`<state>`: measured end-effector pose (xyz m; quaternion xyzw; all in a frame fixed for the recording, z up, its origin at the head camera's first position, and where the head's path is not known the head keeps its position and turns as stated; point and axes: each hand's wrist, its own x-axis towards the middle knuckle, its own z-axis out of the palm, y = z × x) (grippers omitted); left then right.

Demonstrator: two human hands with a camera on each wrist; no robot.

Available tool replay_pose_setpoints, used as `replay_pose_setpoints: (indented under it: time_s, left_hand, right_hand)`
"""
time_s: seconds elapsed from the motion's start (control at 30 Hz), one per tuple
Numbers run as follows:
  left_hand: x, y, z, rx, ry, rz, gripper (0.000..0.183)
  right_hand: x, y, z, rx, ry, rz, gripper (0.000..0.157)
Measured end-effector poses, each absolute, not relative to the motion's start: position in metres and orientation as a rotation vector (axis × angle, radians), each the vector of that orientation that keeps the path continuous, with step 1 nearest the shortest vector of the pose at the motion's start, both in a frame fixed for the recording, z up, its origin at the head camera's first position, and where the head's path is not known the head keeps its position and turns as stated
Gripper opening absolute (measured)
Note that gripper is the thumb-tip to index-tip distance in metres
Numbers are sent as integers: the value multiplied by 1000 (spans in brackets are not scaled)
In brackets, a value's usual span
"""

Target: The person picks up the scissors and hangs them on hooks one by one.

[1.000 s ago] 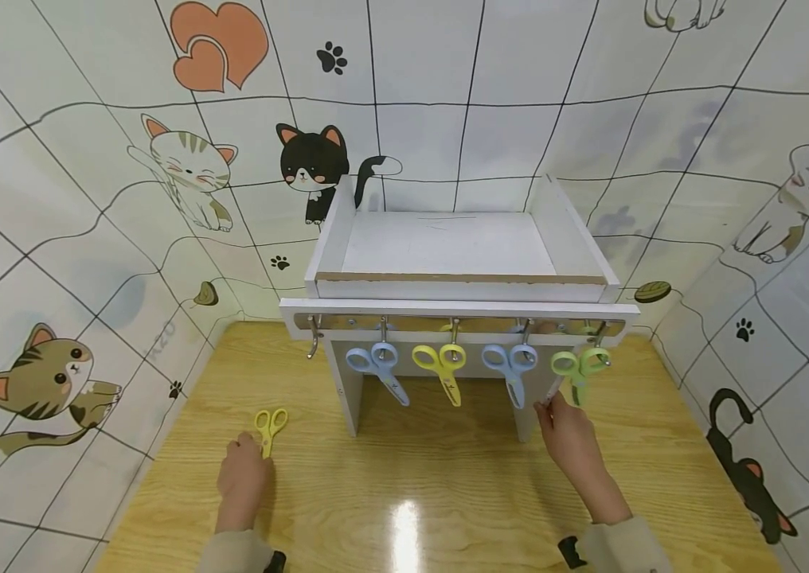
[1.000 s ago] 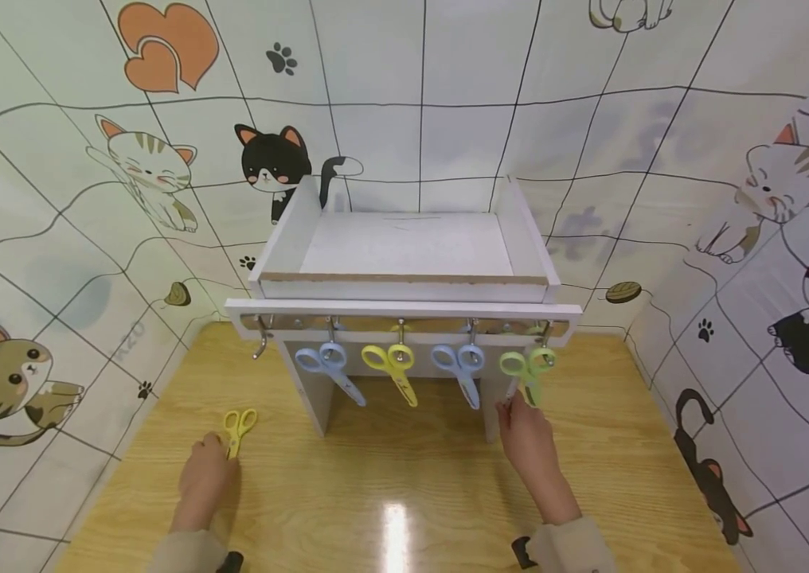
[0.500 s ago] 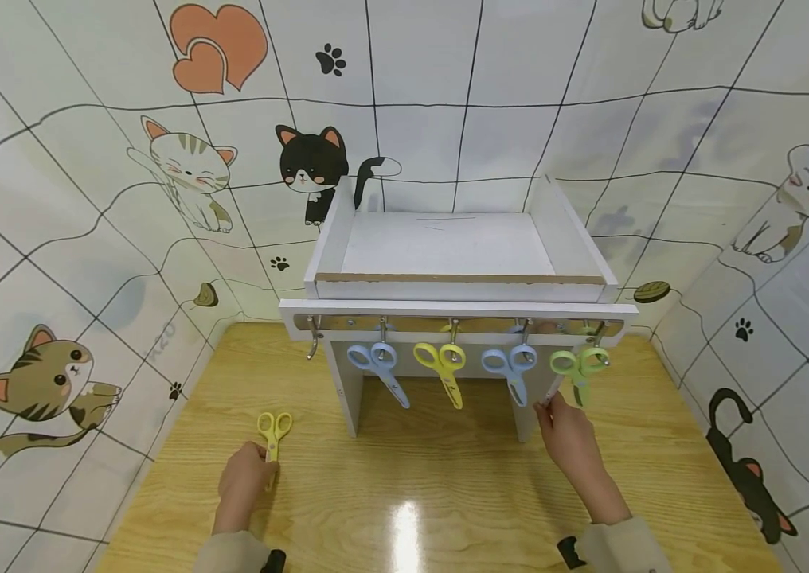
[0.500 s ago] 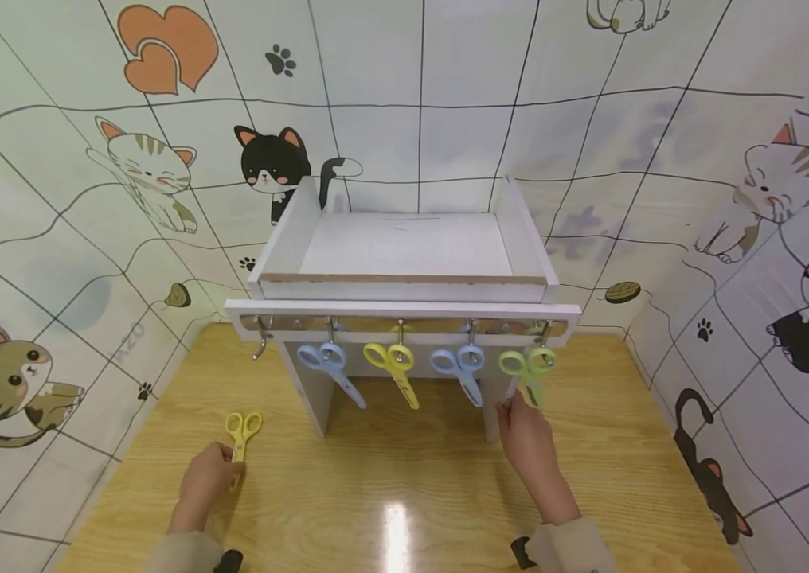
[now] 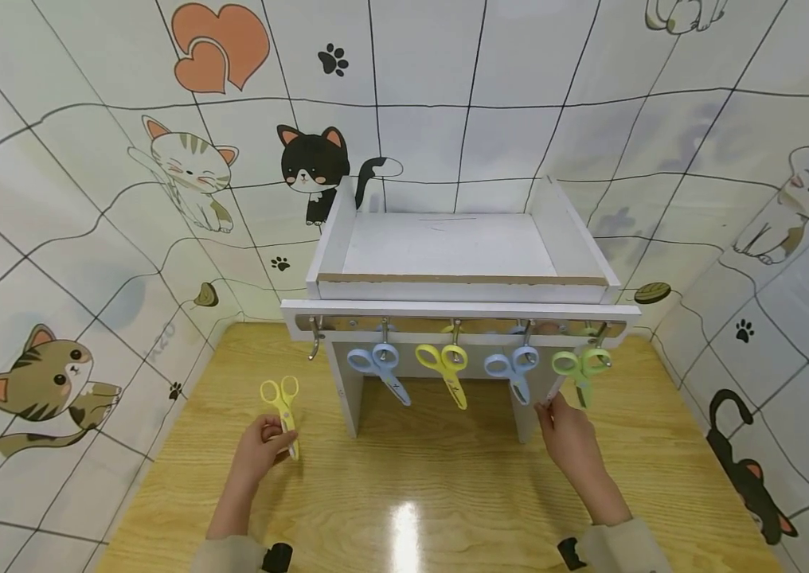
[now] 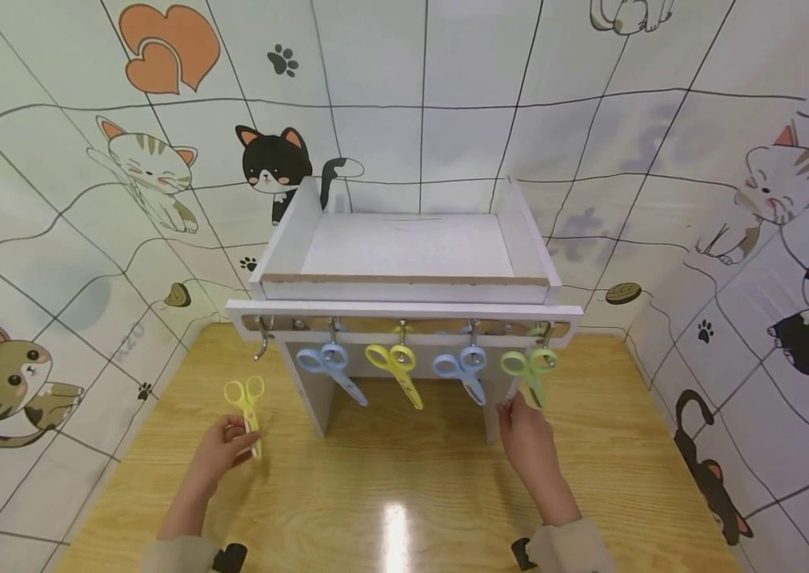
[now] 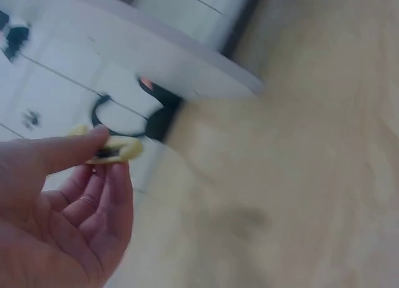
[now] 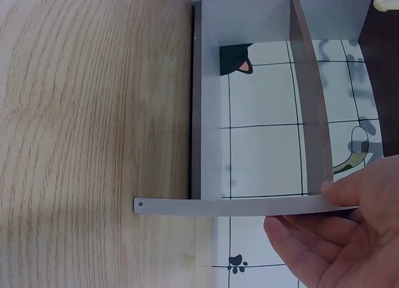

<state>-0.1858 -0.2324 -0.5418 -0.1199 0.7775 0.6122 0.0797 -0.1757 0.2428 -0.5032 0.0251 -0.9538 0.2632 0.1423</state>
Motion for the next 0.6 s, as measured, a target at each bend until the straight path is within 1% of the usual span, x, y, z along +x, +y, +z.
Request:
replay_pose_setpoints:
  time_s: [0.17,0.27,0.5,0.6]
  left_hand:
    - [-187,-221,-507,-235,2215,2142,23]
    - [-185,-216,-489,-106,2148,2327,20]
    - [-174,-203,-457,215,2059,2582,27]
    - [-168,-198,-447,426,2023,2633,31]
  right_hand:
    - [-175,243,-503,72,-2748,752,14]
    - [-175,243,-504,76,-2741,753,15]
    - [-175,243,-504,89,-2740,768,16]
    - [-175,243,-503,96,-2740,766,17]
